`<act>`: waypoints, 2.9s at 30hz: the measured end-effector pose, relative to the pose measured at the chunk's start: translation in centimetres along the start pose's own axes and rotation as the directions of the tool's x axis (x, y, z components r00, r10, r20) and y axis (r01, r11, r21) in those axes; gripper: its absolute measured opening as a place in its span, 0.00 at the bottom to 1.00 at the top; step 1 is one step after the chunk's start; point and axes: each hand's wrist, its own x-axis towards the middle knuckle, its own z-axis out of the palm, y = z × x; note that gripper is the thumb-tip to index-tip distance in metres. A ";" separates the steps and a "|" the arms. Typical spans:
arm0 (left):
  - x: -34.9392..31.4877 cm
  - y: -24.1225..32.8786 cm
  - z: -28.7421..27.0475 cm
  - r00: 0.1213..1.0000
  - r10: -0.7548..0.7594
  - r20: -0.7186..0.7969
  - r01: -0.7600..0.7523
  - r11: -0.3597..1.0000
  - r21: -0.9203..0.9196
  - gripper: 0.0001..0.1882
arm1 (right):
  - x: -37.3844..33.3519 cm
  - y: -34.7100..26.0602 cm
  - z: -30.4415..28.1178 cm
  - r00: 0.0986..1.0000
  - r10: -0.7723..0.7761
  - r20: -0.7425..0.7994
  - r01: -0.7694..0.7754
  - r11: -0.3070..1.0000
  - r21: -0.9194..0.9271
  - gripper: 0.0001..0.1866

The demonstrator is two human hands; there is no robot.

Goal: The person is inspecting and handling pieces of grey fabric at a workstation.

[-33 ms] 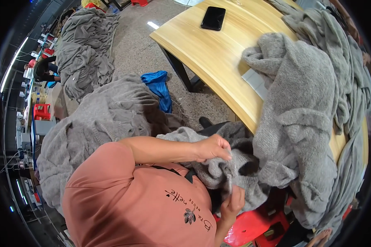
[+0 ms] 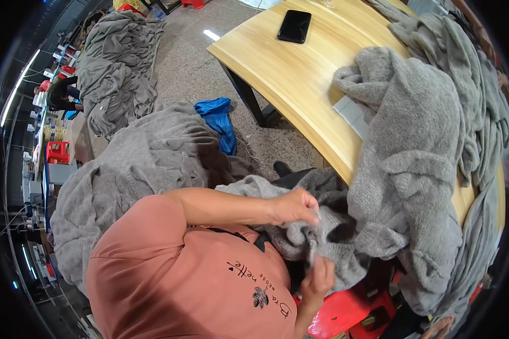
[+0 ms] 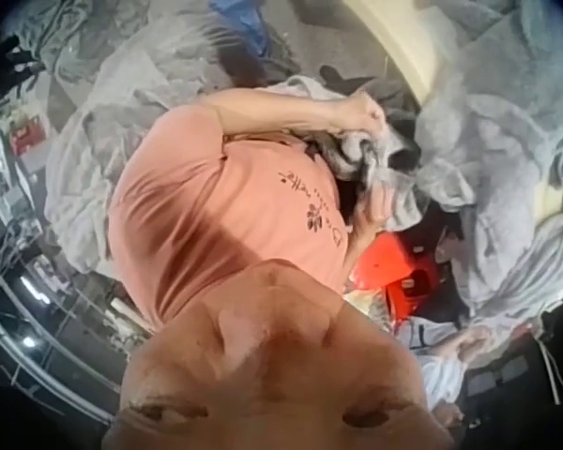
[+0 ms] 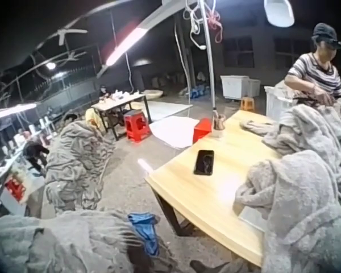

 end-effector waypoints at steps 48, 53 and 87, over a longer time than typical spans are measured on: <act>-2.3 -2.5 1.5 0.867 0.436 0.241 -0.498 0.749 0.437 0.05 | 2.2 -0.6 2.3 0.925 0.343 0.163 -0.379 0.840 0.389 0.04; -2.3 -2.4 1.1 0.859 0.410 0.307 -0.512 0.711 0.481 0.04 | 1.7 -0.6 2.9 0.920 0.372 0.125 -0.388 0.810 0.440 0.04; -2.6 0.6 0.3 0.956 0.227 0.189 -0.290 0.616 0.732 0.05 | 3.9 0.5 4.4 0.999 0.037 -0.025 -0.029 0.962 0.270 0.07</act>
